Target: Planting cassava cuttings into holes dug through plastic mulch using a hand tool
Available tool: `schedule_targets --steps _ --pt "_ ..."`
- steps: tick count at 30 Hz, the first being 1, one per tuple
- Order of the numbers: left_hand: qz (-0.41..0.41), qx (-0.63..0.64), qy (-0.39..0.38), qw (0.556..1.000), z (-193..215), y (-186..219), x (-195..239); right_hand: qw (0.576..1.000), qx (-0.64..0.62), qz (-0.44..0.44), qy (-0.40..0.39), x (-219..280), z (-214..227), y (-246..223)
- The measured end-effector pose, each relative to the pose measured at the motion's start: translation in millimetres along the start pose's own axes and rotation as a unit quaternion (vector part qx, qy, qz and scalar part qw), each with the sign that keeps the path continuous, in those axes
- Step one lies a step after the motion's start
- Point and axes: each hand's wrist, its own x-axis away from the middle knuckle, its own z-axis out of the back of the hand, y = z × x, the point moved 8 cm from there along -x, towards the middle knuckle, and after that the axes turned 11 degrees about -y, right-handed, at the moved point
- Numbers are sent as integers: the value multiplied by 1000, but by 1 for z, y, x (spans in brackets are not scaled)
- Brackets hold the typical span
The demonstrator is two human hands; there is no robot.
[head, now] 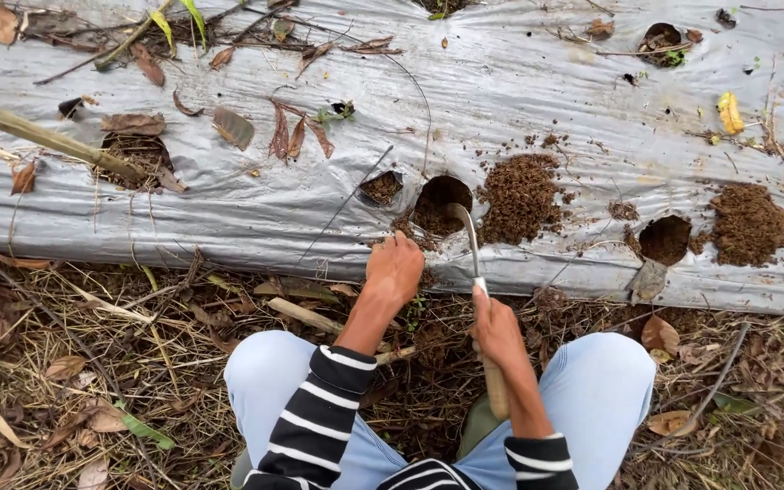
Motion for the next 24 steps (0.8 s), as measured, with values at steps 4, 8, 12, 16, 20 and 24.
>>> schedule_targets --steps 4,8,12,16,20,24 --pt "-33 12 -7 999 -15 6 -6 999 27 -32 28 59 39 -41" --pt "-16 3 -13 1000 -16 -2 -12 998 56 -36 12 11 5 1" --pt "-24 3 -15 1000 18 14 24 998 49 -45 5 34 10 -26" --pt "-49 -20 -23 998 15 20 27 993 88 -72 20 55 35 -51" --pt "-42 -11 -10 999 -10 9 4 999 43 -22 25 -10 1 -3" --pt "-54 33 -44 997 6 20 28 998 38 -38 25 58 53 -61"
